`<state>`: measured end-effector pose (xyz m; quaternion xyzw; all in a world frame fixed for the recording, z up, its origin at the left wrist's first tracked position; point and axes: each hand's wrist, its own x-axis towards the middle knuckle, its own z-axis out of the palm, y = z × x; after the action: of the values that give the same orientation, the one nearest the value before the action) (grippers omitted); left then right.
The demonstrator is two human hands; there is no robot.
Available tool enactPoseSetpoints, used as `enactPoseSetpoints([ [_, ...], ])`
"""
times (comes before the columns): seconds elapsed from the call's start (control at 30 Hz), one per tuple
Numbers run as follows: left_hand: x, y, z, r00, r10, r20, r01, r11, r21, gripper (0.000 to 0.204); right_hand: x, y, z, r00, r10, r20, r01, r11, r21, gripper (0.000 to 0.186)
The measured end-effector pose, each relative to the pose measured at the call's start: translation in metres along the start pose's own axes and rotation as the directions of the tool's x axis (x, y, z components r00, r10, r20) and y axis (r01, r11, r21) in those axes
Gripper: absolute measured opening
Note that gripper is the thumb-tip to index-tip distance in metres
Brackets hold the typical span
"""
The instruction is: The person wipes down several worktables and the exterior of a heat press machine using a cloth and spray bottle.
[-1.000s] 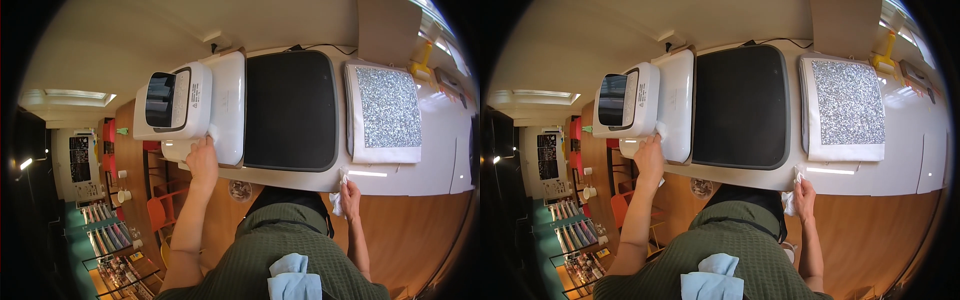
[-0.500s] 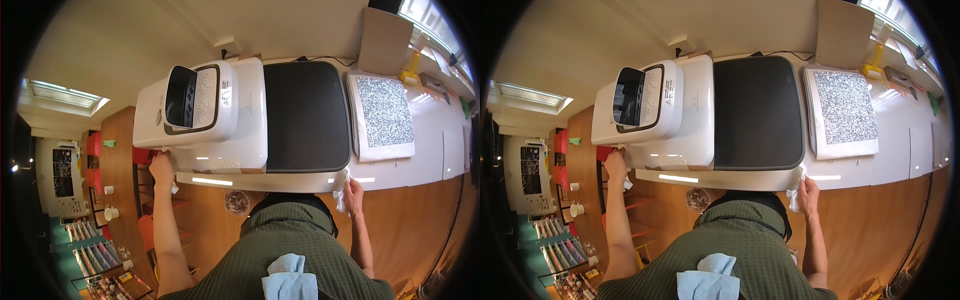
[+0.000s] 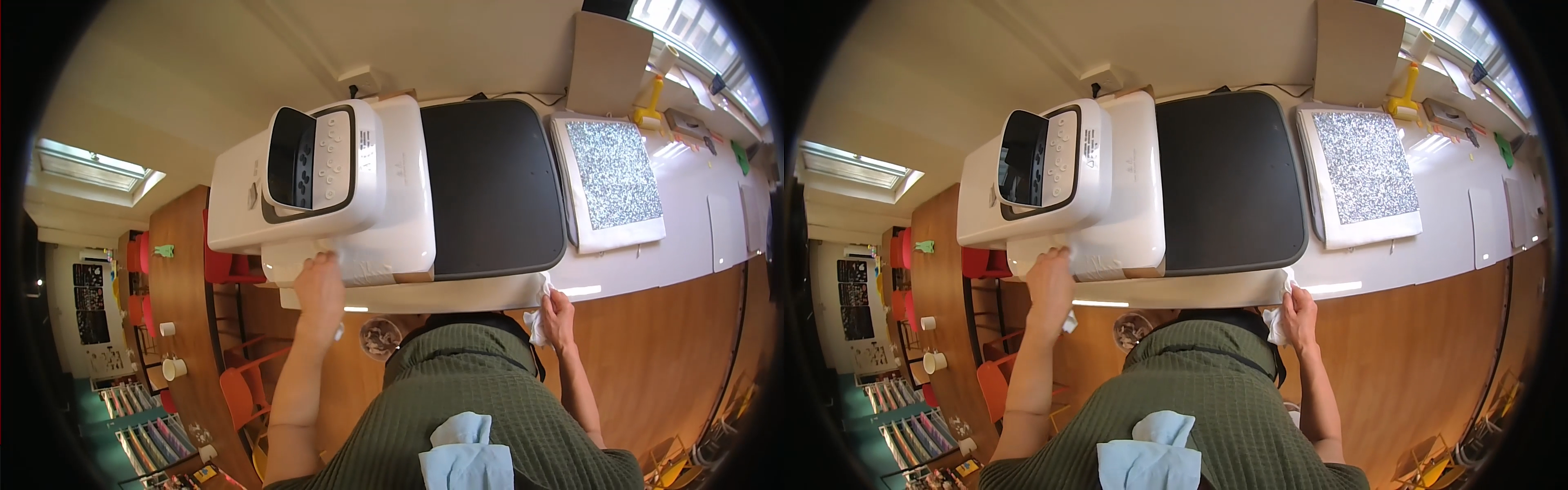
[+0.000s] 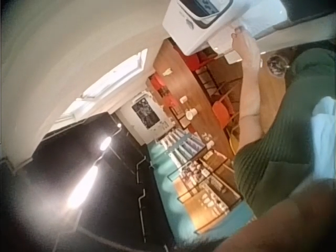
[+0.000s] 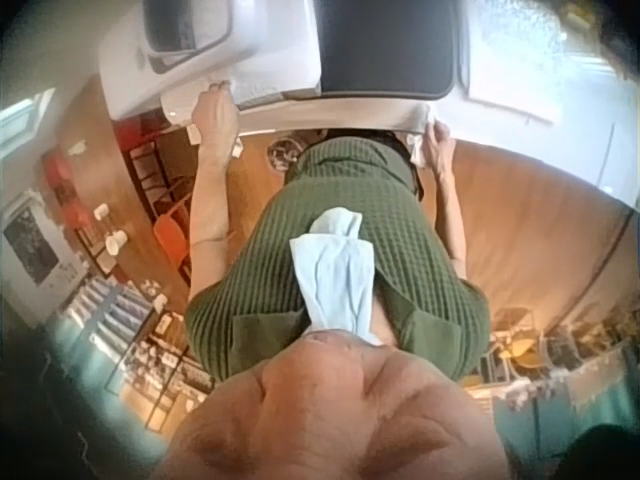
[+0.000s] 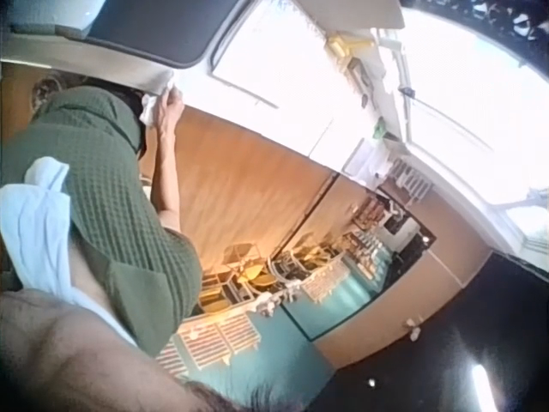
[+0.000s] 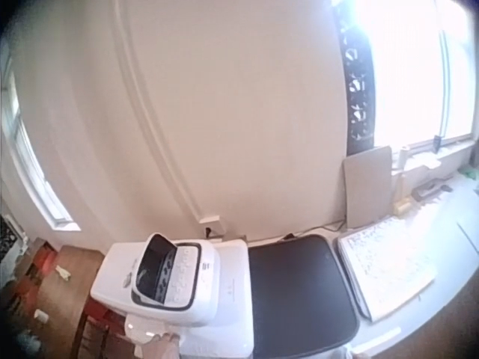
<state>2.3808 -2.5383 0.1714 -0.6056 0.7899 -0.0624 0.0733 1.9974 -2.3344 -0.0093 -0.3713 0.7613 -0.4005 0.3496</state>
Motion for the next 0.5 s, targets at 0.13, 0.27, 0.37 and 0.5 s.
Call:
enactPoseSetpoints([
  [0.13,0.003,0.074,-0.011,0.991,0.120,-0.059,-0.123,0.991,-0.044,0.022,0.003,0.013,-0.011,0.999,0.050,0.014,-0.050,0.999,-0.006,0.021],
  [0.27,0.013,0.138,-0.015,0.972,0.213,-0.101,-0.207,0.976,0.067,0.022,0.006,0.022,-0.026,0.999,0.042,0.003,-0.042,0.999,0.006,0.024],
  [0.37,0.036,0.158,-0.015,0.974,0.194,-0.119,-0.192,0.981,0.028,0.022,0.010,0.043,-0.039,0.996,0.089,0.001,-0.089,0.994,0.069,0.025],
  [0.5,0.084,0.173,-0.005,0.989,0.036,-0.141,-0.057,0.988,-0.145,0.024,0.016,0.049,-0.052,0.992,0.124,0.014,-0.125,0.989,0.086,0.023],
])
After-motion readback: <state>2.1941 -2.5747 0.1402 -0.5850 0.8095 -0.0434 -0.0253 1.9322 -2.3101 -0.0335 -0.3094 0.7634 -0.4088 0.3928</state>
